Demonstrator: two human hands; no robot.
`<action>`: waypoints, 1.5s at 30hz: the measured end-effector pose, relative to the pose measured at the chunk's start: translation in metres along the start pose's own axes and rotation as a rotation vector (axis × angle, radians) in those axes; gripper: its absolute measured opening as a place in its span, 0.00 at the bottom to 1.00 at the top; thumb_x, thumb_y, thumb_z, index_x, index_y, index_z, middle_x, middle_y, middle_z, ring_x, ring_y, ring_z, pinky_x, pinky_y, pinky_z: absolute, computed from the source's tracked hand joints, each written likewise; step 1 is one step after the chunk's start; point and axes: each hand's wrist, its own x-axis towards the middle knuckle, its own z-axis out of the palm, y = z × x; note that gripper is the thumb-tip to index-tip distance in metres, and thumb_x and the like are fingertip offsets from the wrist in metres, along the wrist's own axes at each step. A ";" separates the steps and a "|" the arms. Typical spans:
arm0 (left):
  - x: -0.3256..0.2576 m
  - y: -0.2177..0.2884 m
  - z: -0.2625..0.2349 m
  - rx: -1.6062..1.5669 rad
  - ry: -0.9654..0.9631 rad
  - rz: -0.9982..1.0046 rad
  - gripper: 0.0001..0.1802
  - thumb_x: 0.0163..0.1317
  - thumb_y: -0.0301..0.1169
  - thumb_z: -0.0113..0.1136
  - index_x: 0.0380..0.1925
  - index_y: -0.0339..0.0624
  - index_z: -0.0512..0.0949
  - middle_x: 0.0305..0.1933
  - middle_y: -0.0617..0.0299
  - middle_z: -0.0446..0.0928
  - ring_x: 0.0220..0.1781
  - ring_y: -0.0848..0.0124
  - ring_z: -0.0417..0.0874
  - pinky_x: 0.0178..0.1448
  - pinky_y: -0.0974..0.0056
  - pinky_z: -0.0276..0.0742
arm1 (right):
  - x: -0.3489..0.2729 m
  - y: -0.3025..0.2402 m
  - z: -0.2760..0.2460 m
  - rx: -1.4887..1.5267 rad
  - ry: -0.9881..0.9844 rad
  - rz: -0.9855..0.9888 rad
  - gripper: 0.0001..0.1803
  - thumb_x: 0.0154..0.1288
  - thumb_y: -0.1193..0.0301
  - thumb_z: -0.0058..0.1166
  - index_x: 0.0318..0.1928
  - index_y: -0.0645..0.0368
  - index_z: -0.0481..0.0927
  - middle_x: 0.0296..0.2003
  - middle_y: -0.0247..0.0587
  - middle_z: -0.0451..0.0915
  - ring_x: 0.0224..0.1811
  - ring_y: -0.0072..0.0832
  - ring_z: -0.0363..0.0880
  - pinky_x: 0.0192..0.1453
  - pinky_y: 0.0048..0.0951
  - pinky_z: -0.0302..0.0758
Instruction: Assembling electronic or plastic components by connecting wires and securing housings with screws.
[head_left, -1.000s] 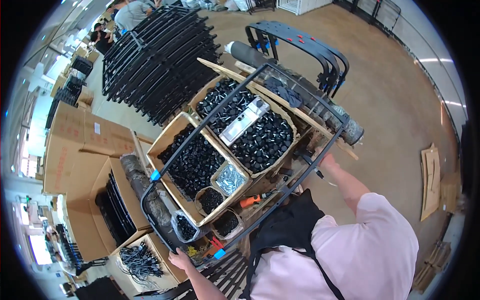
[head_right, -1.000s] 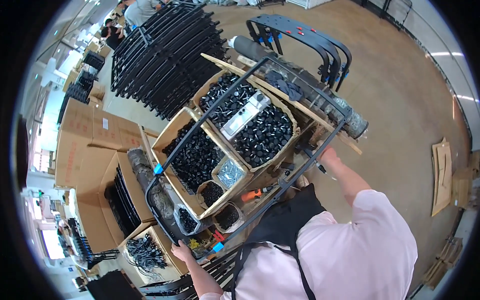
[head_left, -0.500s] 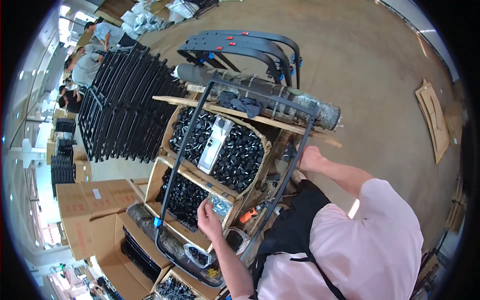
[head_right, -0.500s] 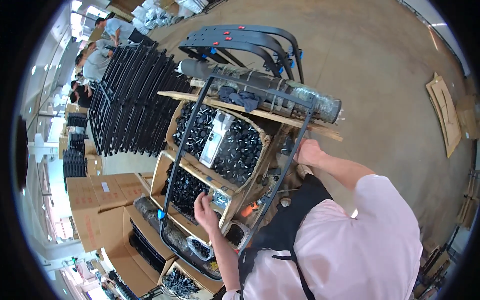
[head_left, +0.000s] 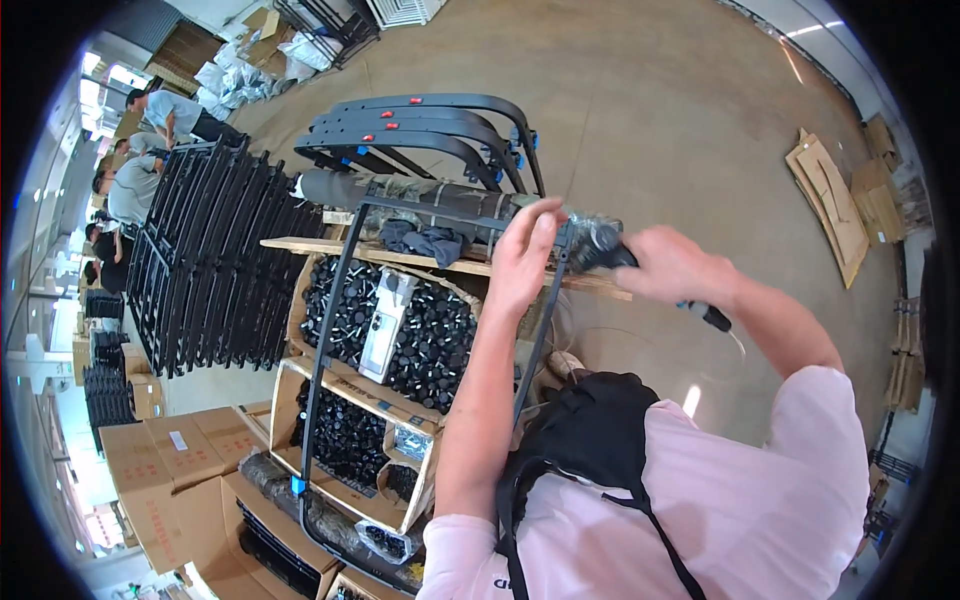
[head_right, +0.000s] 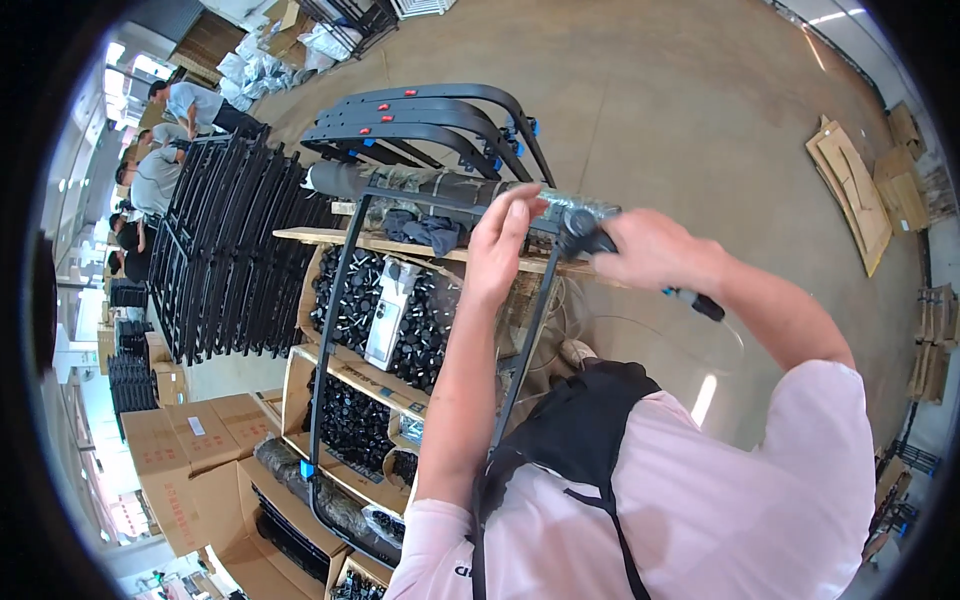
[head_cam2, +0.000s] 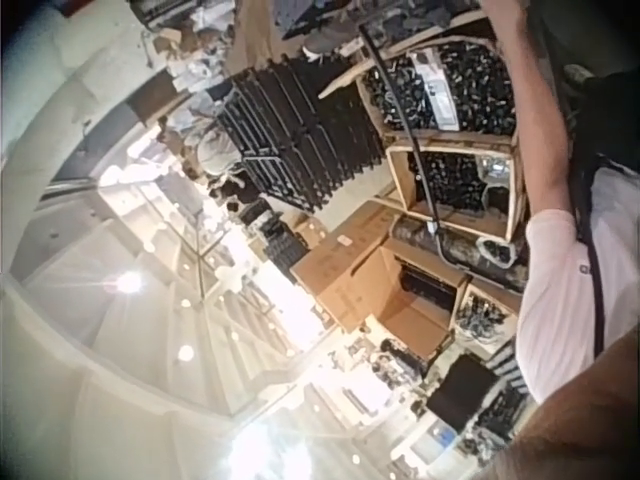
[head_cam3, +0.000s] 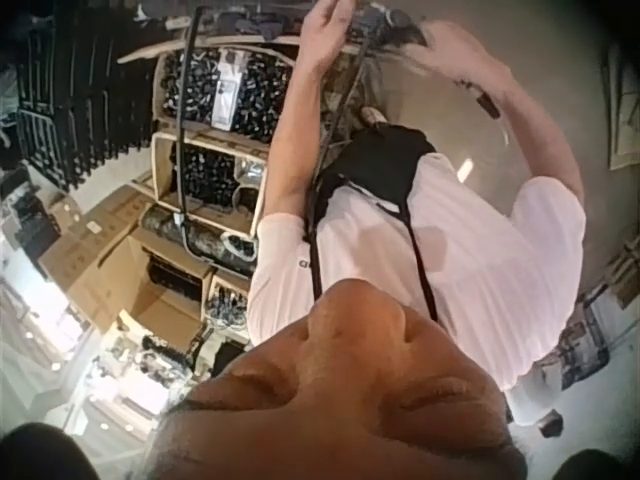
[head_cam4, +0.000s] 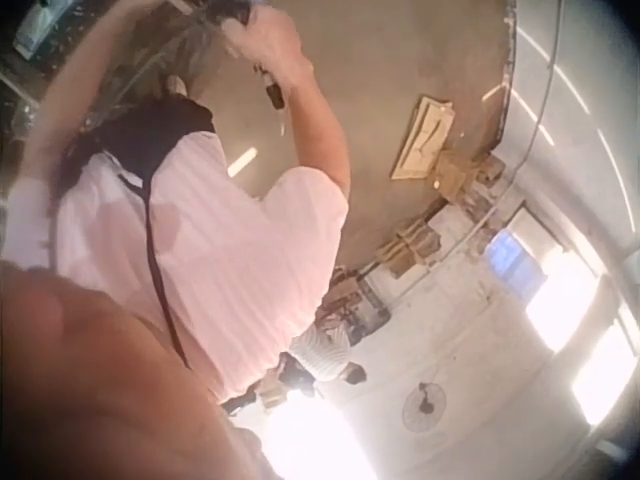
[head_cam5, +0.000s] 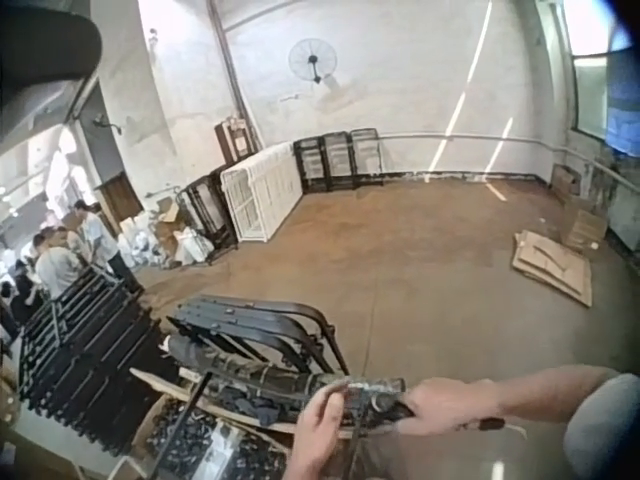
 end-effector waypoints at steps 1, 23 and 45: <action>0.009 0.007 0.012 -0.075 -0.039 0.016 0.25 0.80 0.45 0.58 0.62 0.35 0.79 0.53 0.59 0.85 0.57 0.70 0.82 0.65 0.64 0.76 | 0.008 -0.002 -0.006 -0.046 0.004 0.001 0.19 0.61 0.60 0.57 0.36 0.67 0.82 0.27 0.63 0.82 0.32 0.56 0.85 0.41 0.52 0.81; 0.017 -0.019 0.035 -0.277 -0.043 -0.108 0.10 0.77 0.34 0.62 0.50 0.40 0.80 0.44 0.69 0.79 0.47 0.80 0.76 0.54 0.69 0.75 | 0.044 -0.014 -0.003 -0.112 -0.063 0.029 0.21 0.63 0.61 0.54 0.35 0.72 0.83 0.31 0.63 0.85 0.38 0.57 0.87 0.46 0.54 0.82; 0.024 -0.016 0.029 -0.357 -0.073 -0.173 0.17 0.74 0.42 0.66 0.47 0.39 0.82 0.39 0.68 0.80 0.41 0.79 0.76 0.47 0.67 0.76 | 0.054 -0.035 -0.001 0.039 -0.168 0.300 0.14 0.48 0.67 0.61 0.33 0.65 0.87 0.31 0.46 0.88 0.34 0.36 0.86 0.39 0.39 0.80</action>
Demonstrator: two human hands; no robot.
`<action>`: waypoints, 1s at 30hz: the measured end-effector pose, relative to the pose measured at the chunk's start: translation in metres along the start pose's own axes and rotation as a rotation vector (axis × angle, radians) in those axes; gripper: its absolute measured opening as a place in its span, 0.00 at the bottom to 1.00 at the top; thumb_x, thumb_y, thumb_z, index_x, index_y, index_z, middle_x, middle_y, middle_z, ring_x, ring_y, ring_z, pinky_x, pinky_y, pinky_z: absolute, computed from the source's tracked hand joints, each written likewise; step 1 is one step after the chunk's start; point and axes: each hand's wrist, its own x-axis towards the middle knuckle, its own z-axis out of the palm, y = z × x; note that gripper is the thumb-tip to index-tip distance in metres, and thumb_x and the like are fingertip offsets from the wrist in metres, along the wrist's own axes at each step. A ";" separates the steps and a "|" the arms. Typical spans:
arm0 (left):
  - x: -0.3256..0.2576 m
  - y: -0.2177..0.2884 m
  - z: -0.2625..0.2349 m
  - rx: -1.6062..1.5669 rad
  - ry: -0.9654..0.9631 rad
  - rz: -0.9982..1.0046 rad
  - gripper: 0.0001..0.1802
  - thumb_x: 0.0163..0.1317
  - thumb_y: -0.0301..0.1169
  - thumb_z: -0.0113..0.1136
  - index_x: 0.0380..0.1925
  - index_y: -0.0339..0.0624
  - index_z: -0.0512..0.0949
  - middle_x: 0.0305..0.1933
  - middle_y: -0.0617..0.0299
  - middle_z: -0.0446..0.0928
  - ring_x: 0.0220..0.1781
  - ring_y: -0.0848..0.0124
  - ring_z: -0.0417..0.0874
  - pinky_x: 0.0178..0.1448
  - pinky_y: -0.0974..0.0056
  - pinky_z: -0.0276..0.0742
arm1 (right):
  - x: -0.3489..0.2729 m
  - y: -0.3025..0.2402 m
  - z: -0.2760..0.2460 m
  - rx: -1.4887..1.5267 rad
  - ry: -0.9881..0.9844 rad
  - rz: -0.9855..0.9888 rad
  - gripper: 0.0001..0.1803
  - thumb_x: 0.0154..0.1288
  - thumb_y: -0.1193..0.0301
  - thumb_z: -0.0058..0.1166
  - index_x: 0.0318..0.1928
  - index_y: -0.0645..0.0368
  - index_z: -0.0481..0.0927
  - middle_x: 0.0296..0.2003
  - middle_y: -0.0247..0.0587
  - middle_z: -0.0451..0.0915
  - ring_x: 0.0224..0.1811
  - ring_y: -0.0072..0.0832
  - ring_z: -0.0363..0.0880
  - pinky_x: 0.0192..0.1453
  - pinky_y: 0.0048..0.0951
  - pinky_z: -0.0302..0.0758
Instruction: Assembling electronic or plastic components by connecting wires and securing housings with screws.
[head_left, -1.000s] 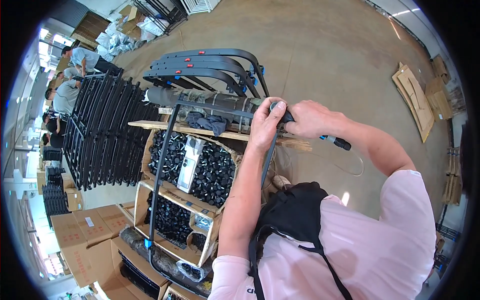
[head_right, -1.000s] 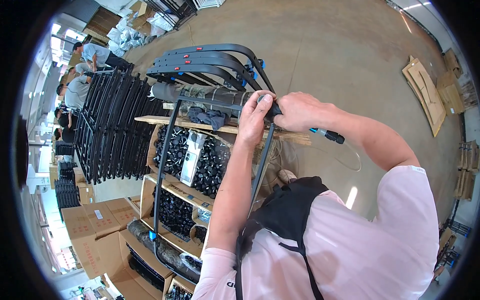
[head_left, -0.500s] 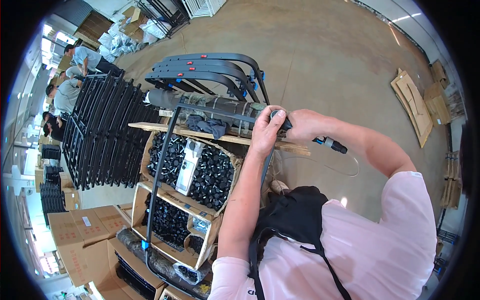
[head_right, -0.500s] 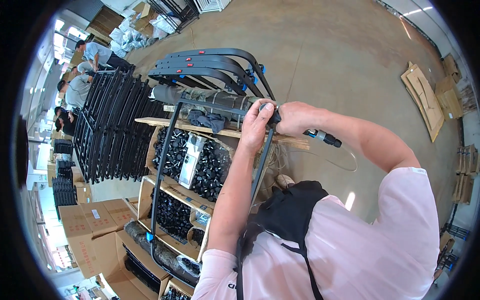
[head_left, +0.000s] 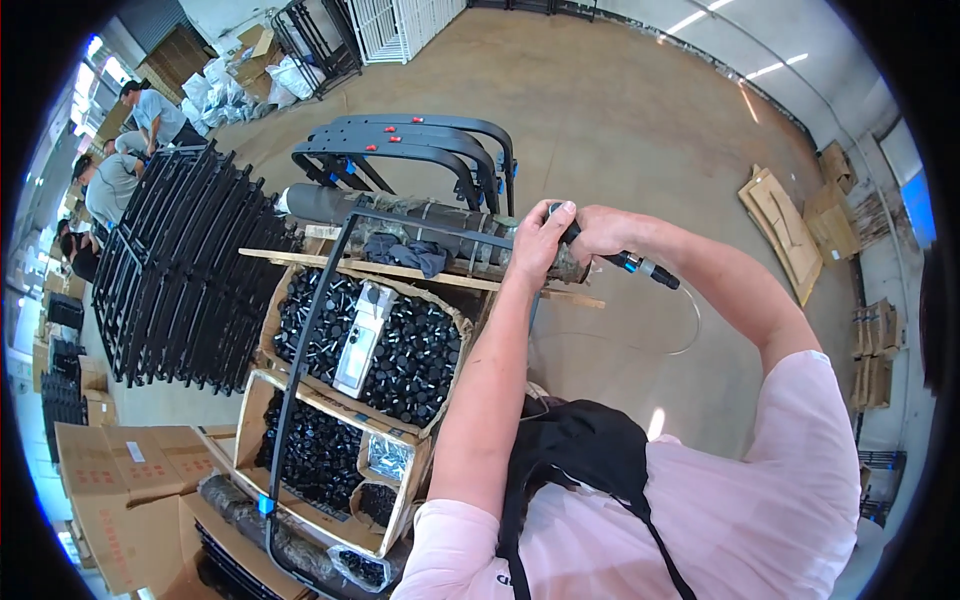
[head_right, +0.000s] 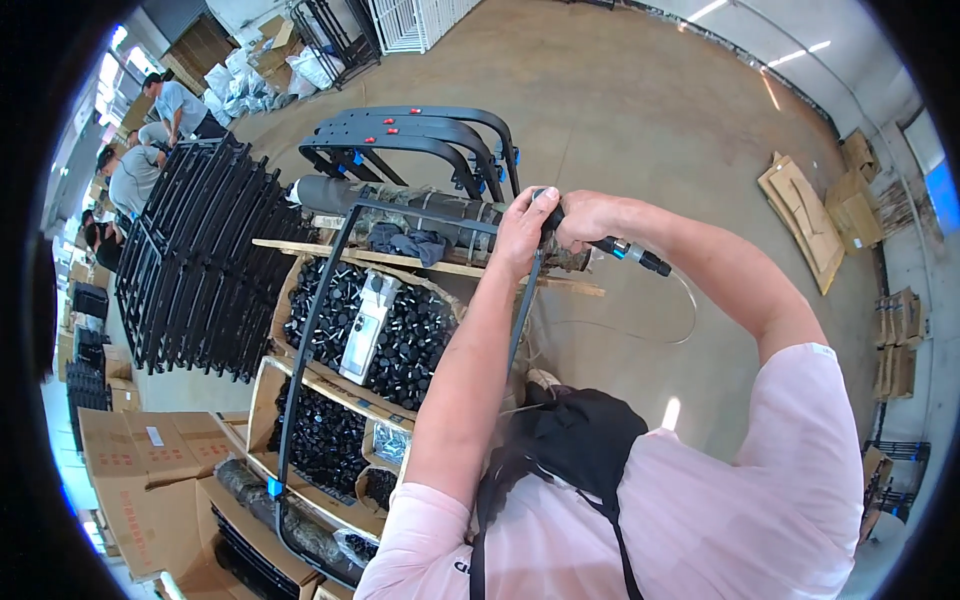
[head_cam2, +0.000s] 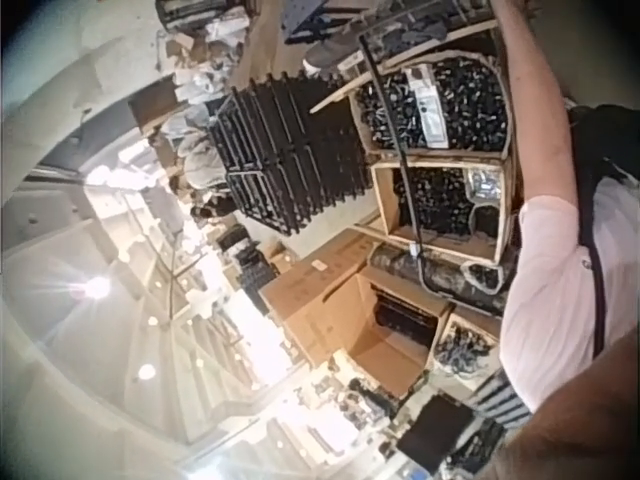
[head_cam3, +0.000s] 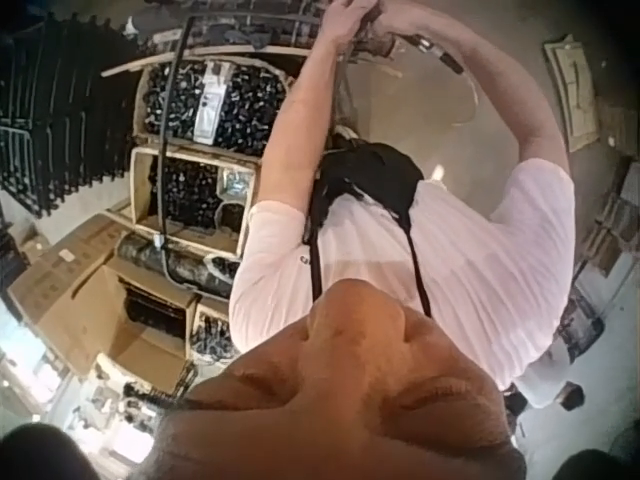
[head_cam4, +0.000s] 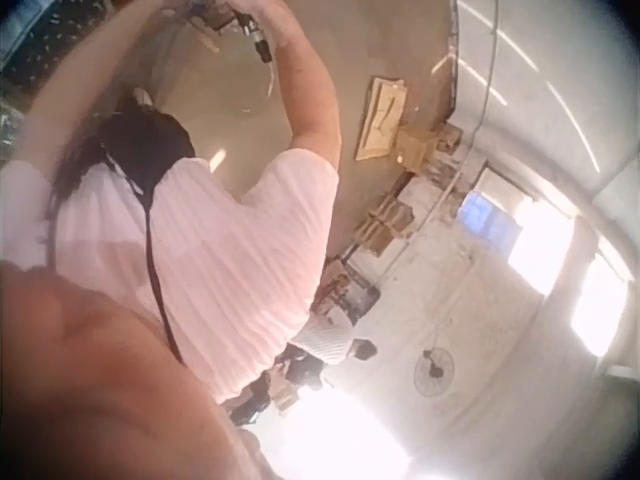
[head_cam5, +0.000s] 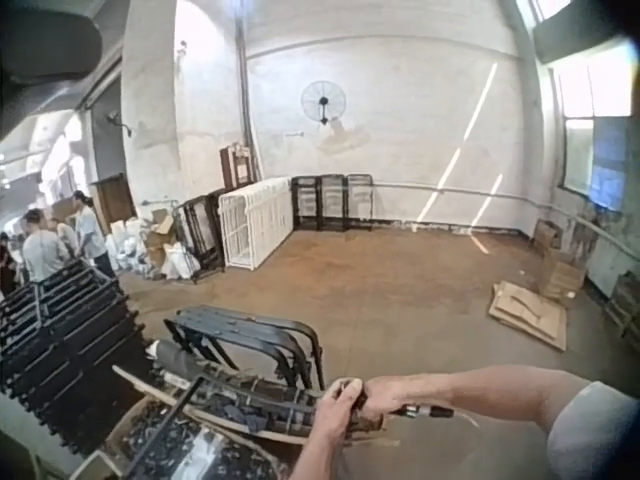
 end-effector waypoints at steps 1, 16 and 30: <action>0.001 0.001 0.000 -0.056 0.004 -0.015 0.16 0.73 0.42 0.67 0.47 0.39 0.83 0.39 0.68 0.80 0.41 0.78 0.77 0.47 0.67 0.76 | 0.000 -0.003 0.000 -0.015 0.006 0.002 0.14 0.48 0.67 0.61 0.33 0.65 0.87 0.31 0.46 0.88 0.34 0.36 0.86 0.39 0.39 0.80; 0.015 0.147 -0.202 0.045 0.362 0.272 0.11 0.72 0.36 0.65 0.41 0.40 0.85 0.36 0.68 0.82 0.38 0.76 0.79 0.47 0.67 0.76 | 0.102 -0.241 -0.010 -0.208 0.106 -0.374 0.19 0.58 0.59 0.58 0.33 0.64 0.88 0.26 0.45 0.88 0.30 0.37 0.88 0.40 0.41 0.83; 0.083 0.190 -0.346 -0.083 0.577 0.287 0.10 0.71 0.36 0.64 0.36 0.41 0.84 0.35 0.66 0.80 0.37 0.74 0.79 0.43 0.65 0.76 | 0.248 -0.365 -0.024 -0.281 0.053 -0.420 0.15 0.55 0.62 0.57 0.36 0.58 0.89 0.32 0.41 0.90 0.45 0.37 0.90 0.53 0.40 0.82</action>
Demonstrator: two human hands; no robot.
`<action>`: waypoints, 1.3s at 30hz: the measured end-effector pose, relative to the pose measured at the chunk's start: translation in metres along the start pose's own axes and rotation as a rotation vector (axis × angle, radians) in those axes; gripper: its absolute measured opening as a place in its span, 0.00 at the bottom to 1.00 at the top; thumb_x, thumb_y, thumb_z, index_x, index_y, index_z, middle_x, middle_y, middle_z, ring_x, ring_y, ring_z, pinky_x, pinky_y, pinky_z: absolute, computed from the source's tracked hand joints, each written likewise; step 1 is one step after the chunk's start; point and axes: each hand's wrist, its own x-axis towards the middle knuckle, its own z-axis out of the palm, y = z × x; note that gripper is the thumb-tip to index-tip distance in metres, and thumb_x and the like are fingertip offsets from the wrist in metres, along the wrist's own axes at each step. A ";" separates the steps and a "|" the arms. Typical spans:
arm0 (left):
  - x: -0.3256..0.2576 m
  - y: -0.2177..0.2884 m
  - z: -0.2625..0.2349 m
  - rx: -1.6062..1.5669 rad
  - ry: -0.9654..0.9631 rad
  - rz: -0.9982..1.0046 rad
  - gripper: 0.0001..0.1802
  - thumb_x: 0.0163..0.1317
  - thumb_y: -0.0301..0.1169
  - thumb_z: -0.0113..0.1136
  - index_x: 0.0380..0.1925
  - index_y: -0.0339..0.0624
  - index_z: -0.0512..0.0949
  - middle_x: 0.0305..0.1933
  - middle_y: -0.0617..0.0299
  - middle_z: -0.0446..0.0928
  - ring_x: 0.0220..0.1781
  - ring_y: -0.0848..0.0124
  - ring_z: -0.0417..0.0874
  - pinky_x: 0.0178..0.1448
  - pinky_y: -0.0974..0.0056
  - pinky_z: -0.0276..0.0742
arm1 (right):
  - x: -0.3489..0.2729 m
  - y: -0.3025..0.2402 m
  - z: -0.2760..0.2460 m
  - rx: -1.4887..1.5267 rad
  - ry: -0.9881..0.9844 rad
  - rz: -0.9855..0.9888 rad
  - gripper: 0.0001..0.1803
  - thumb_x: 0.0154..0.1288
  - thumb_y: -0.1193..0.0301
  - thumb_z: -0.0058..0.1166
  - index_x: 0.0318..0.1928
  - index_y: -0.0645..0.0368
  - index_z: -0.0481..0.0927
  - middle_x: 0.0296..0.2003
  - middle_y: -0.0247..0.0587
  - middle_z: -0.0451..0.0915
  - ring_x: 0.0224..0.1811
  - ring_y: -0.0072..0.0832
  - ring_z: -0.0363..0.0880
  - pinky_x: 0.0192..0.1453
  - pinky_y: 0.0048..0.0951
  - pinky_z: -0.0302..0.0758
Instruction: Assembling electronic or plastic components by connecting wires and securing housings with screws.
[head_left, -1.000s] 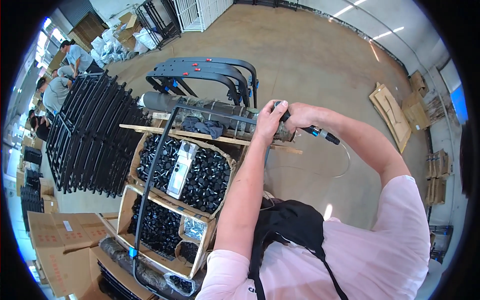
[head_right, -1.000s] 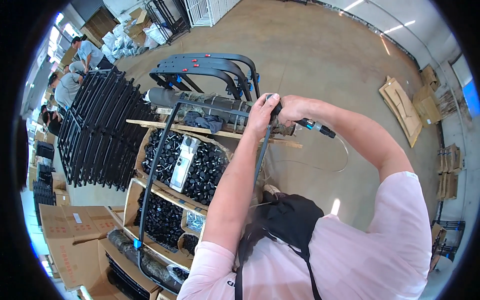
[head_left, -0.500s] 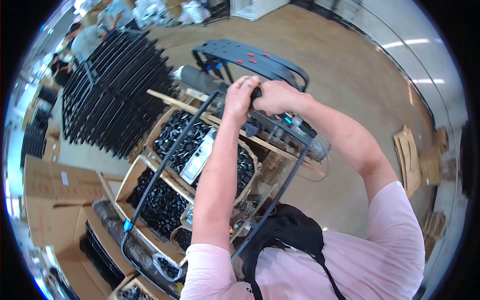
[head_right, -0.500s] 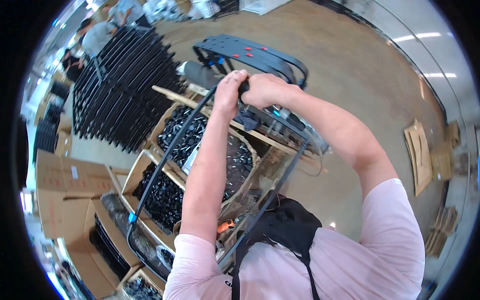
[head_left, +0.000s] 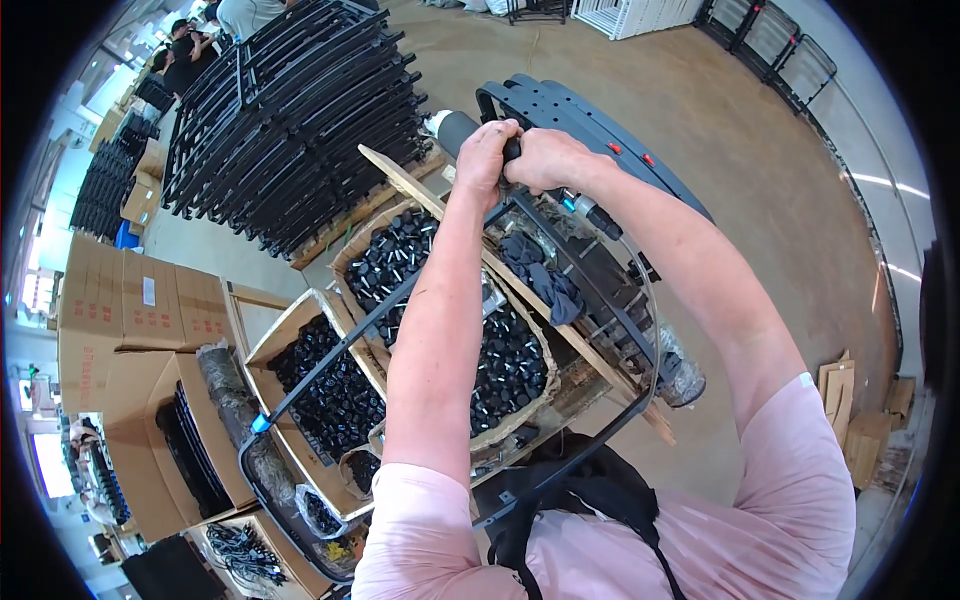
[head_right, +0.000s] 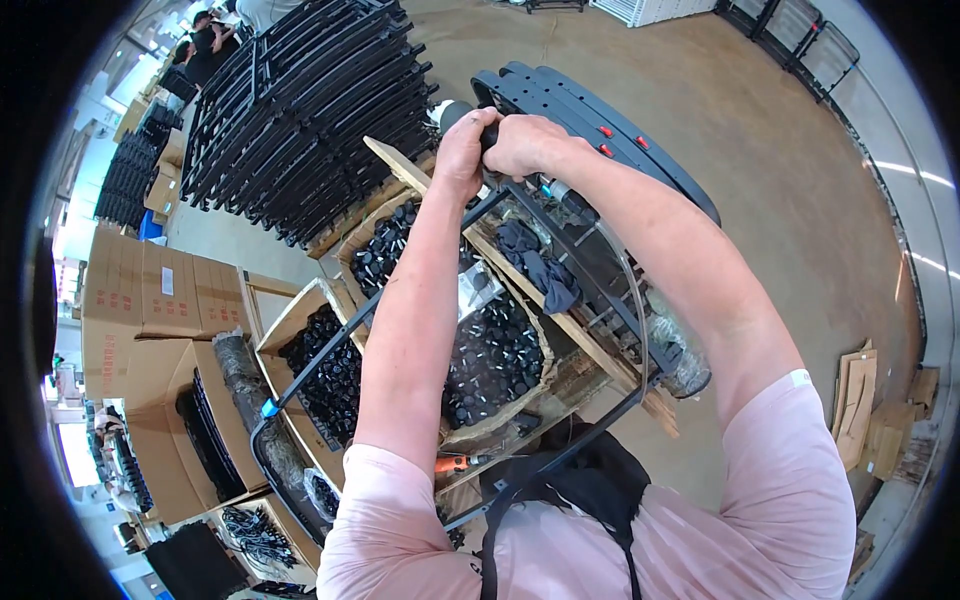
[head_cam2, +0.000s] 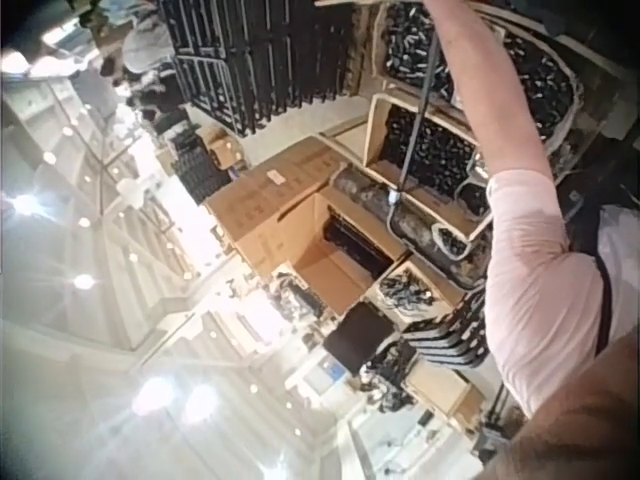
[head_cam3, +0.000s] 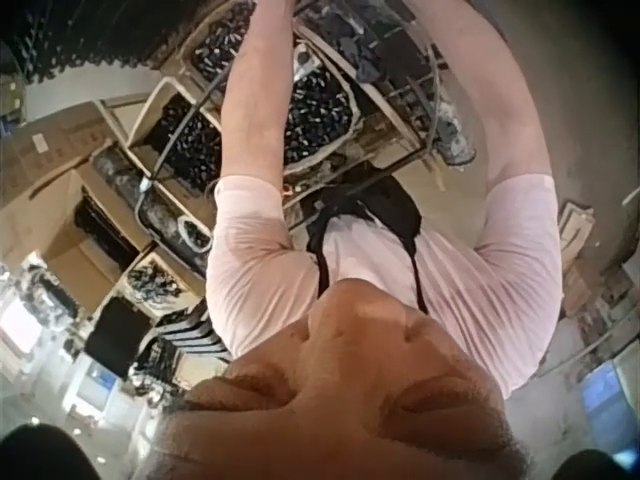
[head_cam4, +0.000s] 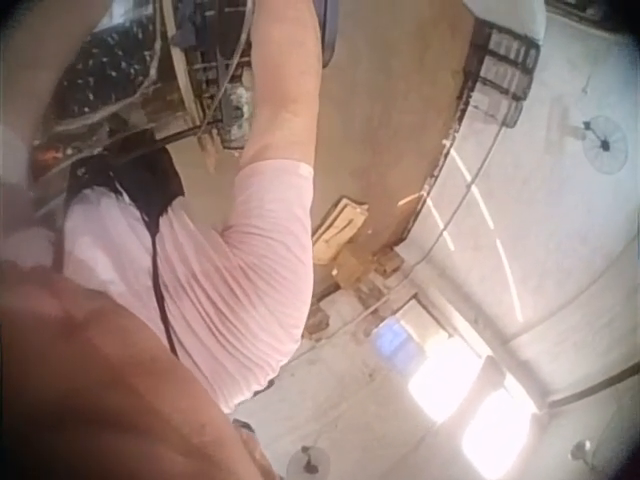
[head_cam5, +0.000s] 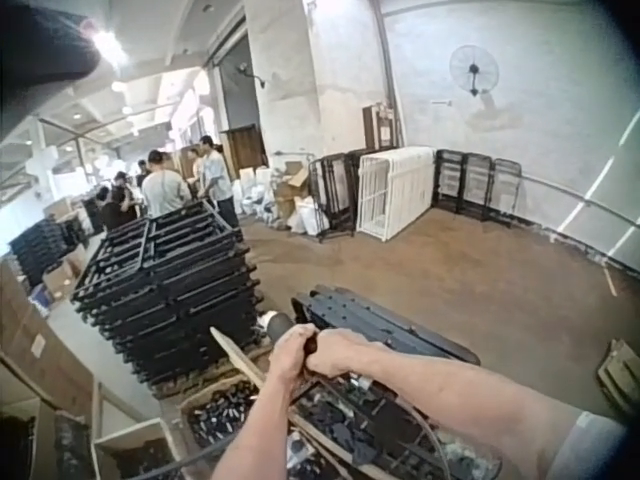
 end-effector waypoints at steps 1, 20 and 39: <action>0.002 -0.001 -0.004 0.020 0.014 0.009 0.10 0.71 0.36 0.64 0.36 0.41 0.84 0.35 0.66 0.79 0.37 0.74 0.79 0.42 0.65 0.76 | 0.004 0.000 0.000 -0.014 -0.022 -0.007 0.15 0.55 0.62 0.57 0.35 0.58 0.89 0.32 0.40 0.90 0.44 0.37 0.90 0.52 0.40 0.82; -0.007 -0.013 -0.007 0.089 0.098 0.099 0.10 0.70 0.35 0.63 0.39 0.40 0.84 0.40 0.65 0.82 0.44 0.74 0.79 0.52 0.65 0.76 | 0.016 0.004 0.011 0.176 -0.200 -0.006 0.16 0.56 0.66 0.58 0.37 0.66 0.86 0.32 0.48 0.87 0.31 0.38 0.88 0.38 0.39 0.83; -0.031 0.037 0.001 0.130 0.146 0.231 0.09 0.67 0.35 0.67 0.35 0.40 0.85 0.34 0.65 0.82 0.37 0.75 0.79 0.43 0.65 0.77 | 0.013 -0.017 0.004 0.169 -0.116 -0.215 0.07 0.53 0.72 0.59 0.28 0.64 0.81 0.23 0.42 0.82 0.20 0.31 0.80 0.25 0.35 0.76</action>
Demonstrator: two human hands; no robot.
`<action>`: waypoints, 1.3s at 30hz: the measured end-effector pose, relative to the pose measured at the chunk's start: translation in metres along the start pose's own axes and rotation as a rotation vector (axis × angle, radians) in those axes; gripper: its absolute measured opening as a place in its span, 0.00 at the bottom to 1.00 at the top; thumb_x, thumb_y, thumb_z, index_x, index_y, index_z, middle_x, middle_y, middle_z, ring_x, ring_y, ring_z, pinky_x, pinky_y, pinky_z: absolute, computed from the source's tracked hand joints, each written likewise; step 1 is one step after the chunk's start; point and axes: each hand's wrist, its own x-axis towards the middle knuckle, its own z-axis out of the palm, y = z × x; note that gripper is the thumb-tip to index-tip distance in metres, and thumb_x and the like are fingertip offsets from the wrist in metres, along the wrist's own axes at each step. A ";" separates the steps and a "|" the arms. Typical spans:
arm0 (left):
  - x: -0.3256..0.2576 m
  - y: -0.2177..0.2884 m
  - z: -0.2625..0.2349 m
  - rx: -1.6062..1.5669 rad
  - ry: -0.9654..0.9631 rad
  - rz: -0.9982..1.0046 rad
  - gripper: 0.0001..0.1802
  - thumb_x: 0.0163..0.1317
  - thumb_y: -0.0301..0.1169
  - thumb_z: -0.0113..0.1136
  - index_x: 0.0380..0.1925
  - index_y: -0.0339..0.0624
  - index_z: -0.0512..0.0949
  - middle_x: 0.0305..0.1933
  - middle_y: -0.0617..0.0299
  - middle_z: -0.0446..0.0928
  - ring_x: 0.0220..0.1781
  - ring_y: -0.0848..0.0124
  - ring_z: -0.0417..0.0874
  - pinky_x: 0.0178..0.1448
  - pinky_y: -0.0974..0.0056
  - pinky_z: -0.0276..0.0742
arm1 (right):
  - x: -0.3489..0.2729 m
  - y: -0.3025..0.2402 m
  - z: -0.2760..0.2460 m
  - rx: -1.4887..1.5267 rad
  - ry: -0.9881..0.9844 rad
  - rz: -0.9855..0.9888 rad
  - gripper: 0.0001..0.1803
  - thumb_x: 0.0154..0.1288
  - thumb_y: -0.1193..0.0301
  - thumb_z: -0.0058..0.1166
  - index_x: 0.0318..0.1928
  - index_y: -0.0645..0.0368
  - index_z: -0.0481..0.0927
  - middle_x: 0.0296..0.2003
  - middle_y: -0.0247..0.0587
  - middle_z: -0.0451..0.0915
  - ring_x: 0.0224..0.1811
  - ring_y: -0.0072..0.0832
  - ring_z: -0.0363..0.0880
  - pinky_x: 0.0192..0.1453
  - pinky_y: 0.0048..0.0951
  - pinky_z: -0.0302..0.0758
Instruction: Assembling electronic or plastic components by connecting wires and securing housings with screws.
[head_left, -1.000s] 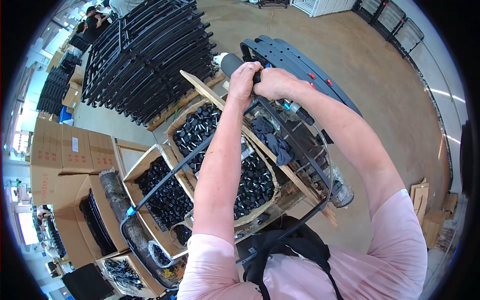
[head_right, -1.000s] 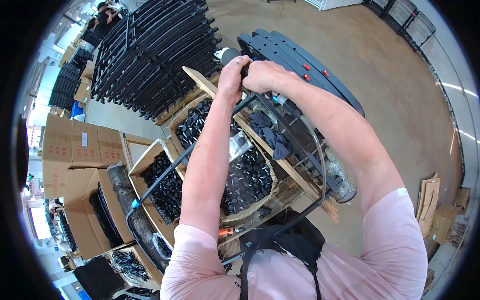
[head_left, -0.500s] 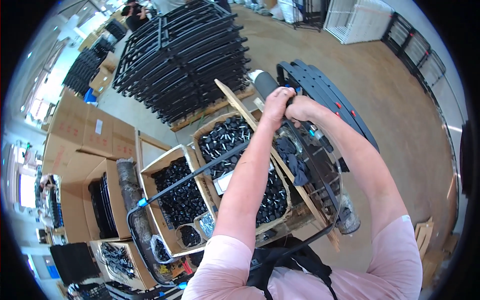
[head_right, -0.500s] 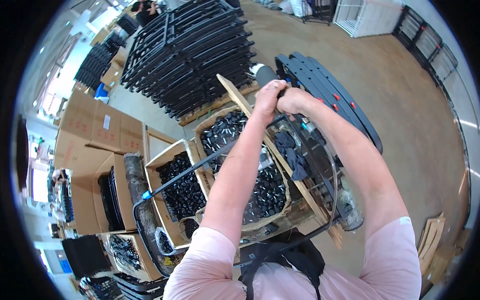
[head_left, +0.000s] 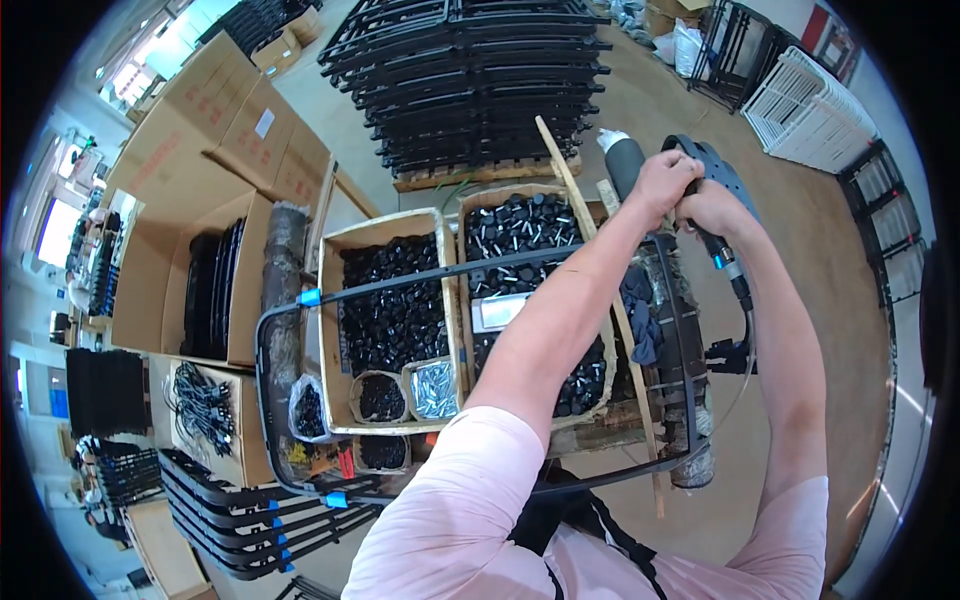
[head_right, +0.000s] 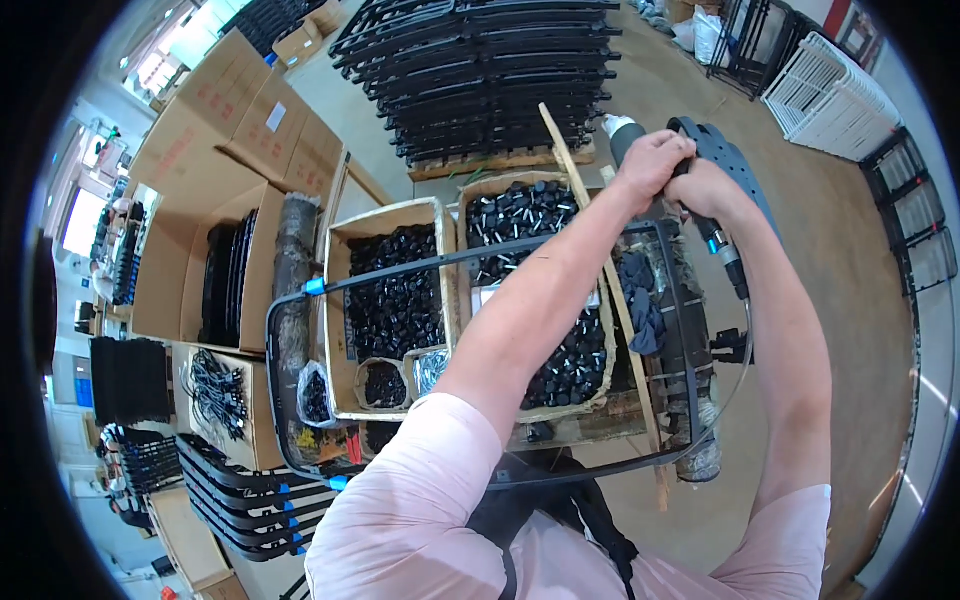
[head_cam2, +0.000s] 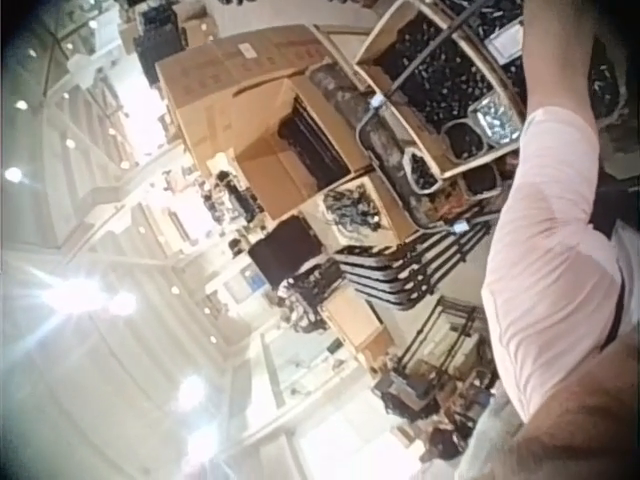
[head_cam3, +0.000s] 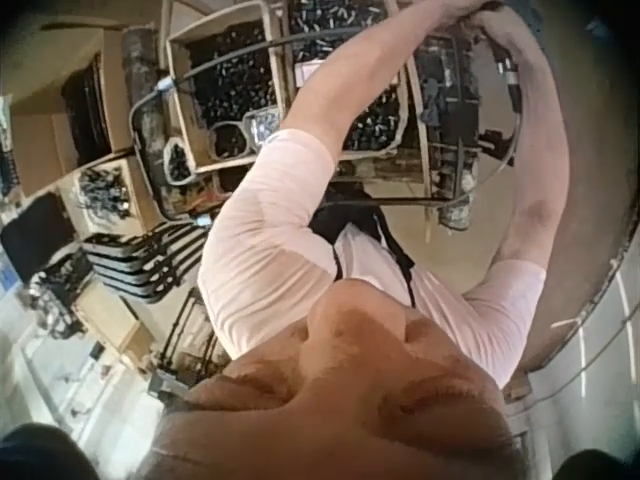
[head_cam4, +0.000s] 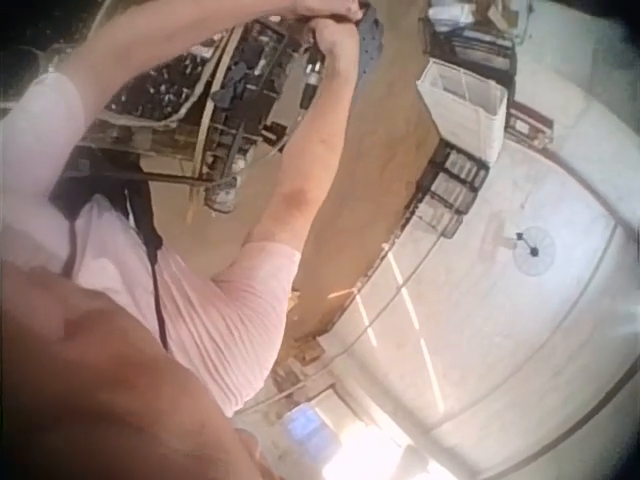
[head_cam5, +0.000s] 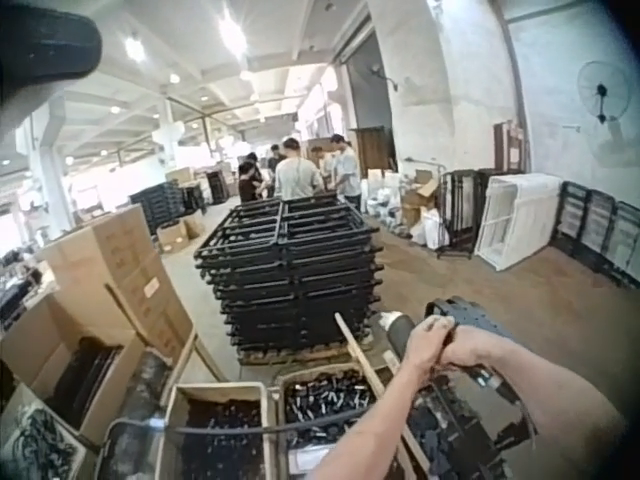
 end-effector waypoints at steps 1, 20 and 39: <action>-0.006 0.010 -0.018 0.008 0.019 0.030 0.10 0.67 0.35 0.67 0.36 0.39 0.85 0.34 0.65 0.82 0.37 0.75 0.79 0.43 0.65 0.77 | -0.004 -0.024 0.011 -0.010 -0.019 -0.055 0.10 0.54 0.69 0.60 0.30 0.65 0.82 0.24 0.43 0.83 0.21 0.30 0.82 0.26 0.35 0.77; -0.195 0.108 -0.271 0.063 0.247 0.000 0.10 0.71 0.35 0.63 0.38 0.39 0.85 0.38 0.67 0.83 0.41 0.76 0.79 0.49 0.66 0.76 | -0.064 -0.233 0.236 -0.332 -0.165 -0.124 0.19 0.58 0.60 0.56 0.39 0.62 0.87 0.29 0.48 0.88 0.35 0.42 0.89 0.45 0.41 0.82; -0.201 0.090 -0.292 0.036 0.227 -0.014 0.10 0.73 0.35 0.63 0.42 0.40 0.84 0.41 0.66 0.82 0.44 0.75 0.79 0.52 0.66 0.76 | -0.054 -0.232 0.264 -0.409 -0.159 -0.106 0.23 0.62 0.59 0.51 0.45 0.64 0.88 0.39 0.57 0.89 0.47 0.49 0.90 0.54 0.46 0.83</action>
